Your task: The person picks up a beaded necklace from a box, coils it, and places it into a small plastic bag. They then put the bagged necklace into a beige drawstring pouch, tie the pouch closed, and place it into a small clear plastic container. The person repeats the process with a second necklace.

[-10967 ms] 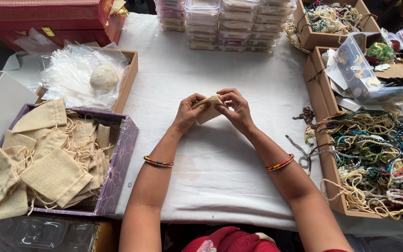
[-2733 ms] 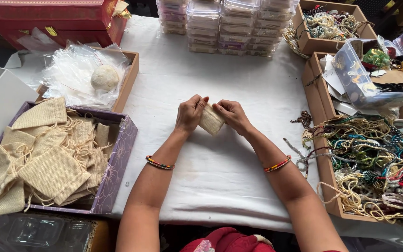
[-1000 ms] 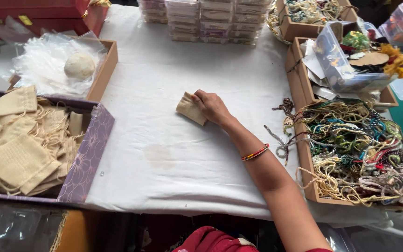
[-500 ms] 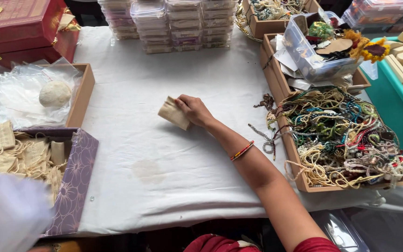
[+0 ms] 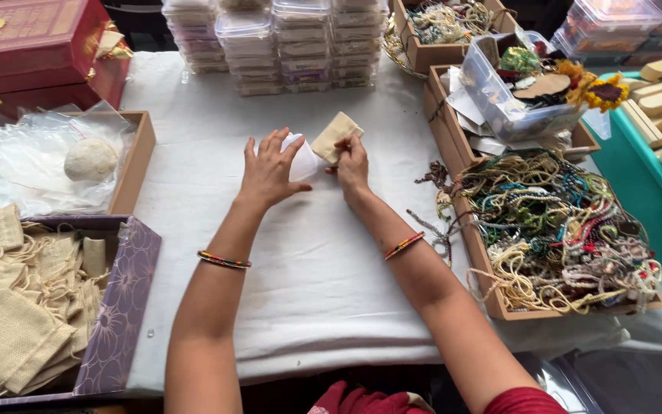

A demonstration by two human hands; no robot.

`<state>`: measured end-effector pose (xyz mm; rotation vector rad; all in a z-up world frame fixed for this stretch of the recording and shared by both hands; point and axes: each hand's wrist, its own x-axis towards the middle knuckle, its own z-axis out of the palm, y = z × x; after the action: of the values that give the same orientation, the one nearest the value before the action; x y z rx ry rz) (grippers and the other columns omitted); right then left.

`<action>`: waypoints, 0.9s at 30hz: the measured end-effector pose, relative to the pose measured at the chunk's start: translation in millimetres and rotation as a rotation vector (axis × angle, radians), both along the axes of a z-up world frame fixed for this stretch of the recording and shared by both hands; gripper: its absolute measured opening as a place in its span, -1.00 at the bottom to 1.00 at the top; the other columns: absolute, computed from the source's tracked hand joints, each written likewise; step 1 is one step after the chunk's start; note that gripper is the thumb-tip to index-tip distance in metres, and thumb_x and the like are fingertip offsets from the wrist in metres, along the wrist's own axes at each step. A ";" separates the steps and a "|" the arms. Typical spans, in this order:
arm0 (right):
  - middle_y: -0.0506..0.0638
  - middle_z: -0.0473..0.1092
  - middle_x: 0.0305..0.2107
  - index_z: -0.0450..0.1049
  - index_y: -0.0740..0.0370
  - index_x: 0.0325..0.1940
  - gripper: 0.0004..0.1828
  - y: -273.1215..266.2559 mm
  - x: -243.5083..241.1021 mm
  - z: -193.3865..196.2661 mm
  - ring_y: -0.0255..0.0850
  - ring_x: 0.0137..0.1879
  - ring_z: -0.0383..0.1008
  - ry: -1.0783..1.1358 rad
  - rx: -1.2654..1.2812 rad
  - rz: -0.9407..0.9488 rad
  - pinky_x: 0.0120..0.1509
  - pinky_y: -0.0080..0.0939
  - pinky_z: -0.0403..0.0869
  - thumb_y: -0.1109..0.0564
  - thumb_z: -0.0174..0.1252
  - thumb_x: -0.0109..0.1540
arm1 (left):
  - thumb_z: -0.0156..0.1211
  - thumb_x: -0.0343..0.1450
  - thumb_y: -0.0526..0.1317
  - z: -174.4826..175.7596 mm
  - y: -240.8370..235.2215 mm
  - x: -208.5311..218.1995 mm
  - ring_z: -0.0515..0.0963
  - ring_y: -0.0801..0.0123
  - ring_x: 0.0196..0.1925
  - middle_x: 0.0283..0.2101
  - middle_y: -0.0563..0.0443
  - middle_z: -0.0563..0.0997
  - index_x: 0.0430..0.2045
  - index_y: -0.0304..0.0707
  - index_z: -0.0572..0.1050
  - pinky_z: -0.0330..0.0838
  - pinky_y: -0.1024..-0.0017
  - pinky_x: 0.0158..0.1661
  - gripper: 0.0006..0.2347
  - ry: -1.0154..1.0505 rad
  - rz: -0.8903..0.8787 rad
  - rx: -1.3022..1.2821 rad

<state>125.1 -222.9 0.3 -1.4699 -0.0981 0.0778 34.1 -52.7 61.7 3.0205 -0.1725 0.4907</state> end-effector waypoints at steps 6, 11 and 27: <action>0.00 0.41 -0.06 0.45 0.18 -0.04 -0.67 4.2 -2.3 15.7 -0.27 -0.06 0.49 0.023 0.047 -0.065 -0.15 -0.27 0.66 0.26 -0.26 0.37 | 0.60 -0.08 0.23 -42.2 41.0 2.0 0.26 -0.02 0.39 0.35 -0.15 0.30 0.31 0.10 0.29 0.25 0.03 0.33 -0.01 -0.276 -0.058 -0.360; -0.02 0.40 -0.06 0.47 0.15 0.01 -0.78 9.3 -10.2 23.0 -0.29 -0.02 0.47 0.040 0.033 -0.090 -0.12 -0.24 0.66 0.16 -0.04 0.34 | 0.55 0.04 0.24 -51.1 46.5 4.9 0.36 0.08 0.30 0.22 -0.04 0.37 0.29 0.10 0.34 0.43 0.12 0.26 -0.12 -0.266 0.005 -0.497; 0.07 0.16 0.20 0.28 0.25 0.33 -0.26 9.6 -24.8 32.1 -0.13 0.24 0.36 -0.220 -0.193 0.135 0.10 -0.20 0.67 -0.14 0.31 0.19 | 0.28 0.25 0.36 -73.6 44.8 13.9 0.46 -0.10 0.33 0.39 -0.07 0.29 0.49 0.00 0.16 0.52 0.08 0.19 -0.10 -0.563 -0.129 -0.509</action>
<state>100.3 -213.3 32.4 -1.6604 -0.3774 0.0355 48.0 -7.9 -11.9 2.3005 -0.2287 1.1566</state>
